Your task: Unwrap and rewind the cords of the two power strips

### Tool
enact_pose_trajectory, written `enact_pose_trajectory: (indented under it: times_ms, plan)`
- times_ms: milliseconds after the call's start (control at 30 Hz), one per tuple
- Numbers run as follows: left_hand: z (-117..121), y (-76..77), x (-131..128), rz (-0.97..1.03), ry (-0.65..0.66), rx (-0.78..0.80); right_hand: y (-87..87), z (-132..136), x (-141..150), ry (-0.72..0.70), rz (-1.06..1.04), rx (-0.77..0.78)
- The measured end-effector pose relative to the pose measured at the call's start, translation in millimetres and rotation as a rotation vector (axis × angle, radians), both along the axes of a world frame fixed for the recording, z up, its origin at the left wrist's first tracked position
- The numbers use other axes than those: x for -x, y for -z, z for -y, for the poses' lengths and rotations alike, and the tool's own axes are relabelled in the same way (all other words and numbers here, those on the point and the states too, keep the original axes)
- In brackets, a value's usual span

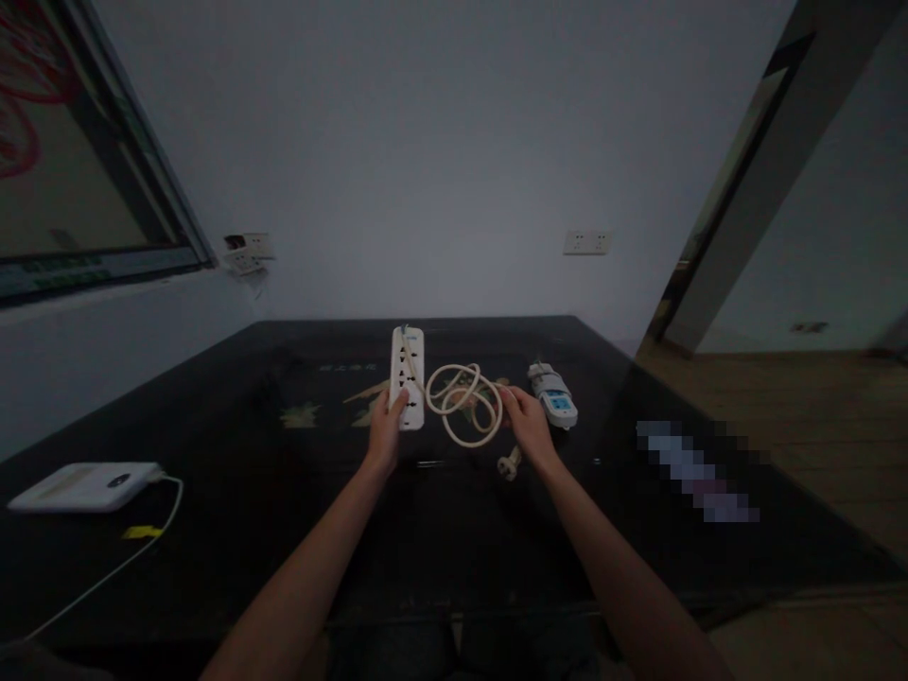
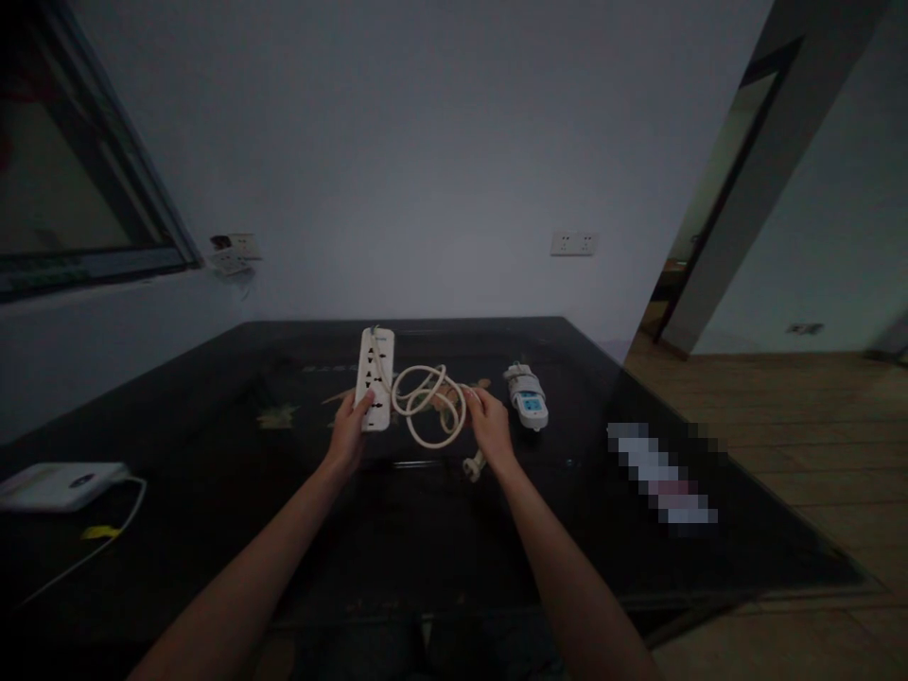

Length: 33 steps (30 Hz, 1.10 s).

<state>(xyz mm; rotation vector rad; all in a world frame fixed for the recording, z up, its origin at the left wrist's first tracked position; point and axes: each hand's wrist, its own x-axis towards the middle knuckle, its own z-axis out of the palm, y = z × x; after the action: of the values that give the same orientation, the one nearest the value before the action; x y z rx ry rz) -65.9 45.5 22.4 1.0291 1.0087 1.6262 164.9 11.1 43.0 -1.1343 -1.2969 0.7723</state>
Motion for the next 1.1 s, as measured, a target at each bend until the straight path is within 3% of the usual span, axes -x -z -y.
enact_pose_trajectory:
  times_ms: [233, 467, 633, 867, 1100]
  plan:
    - [-10, -6.4, 19, 0.211, -0.136, -0.025, 11.6, -11, -12, 0.108, 0.098, -0.003]
    - [-29, 0.3, 52, 0.370, -0.361, -0.019, 11.1, -14, -21, 0.152, 0.150, 0.010]
    - [-36, 5.8, 60, 0.406, -0.483, -0.007, 17.6, -18, -20, 0.117, 0.164, 0.049]
    - [-33, 10.0, 46, 0.343, -0.354, 0.000, 36.1, -26, -5, -0.029, 0.103, 0.133]
    - [-23, 2.0, 32, 0.293, -0.185, -0.032, 44.7, -30, -8, -0.121, 0.073, 0.177]
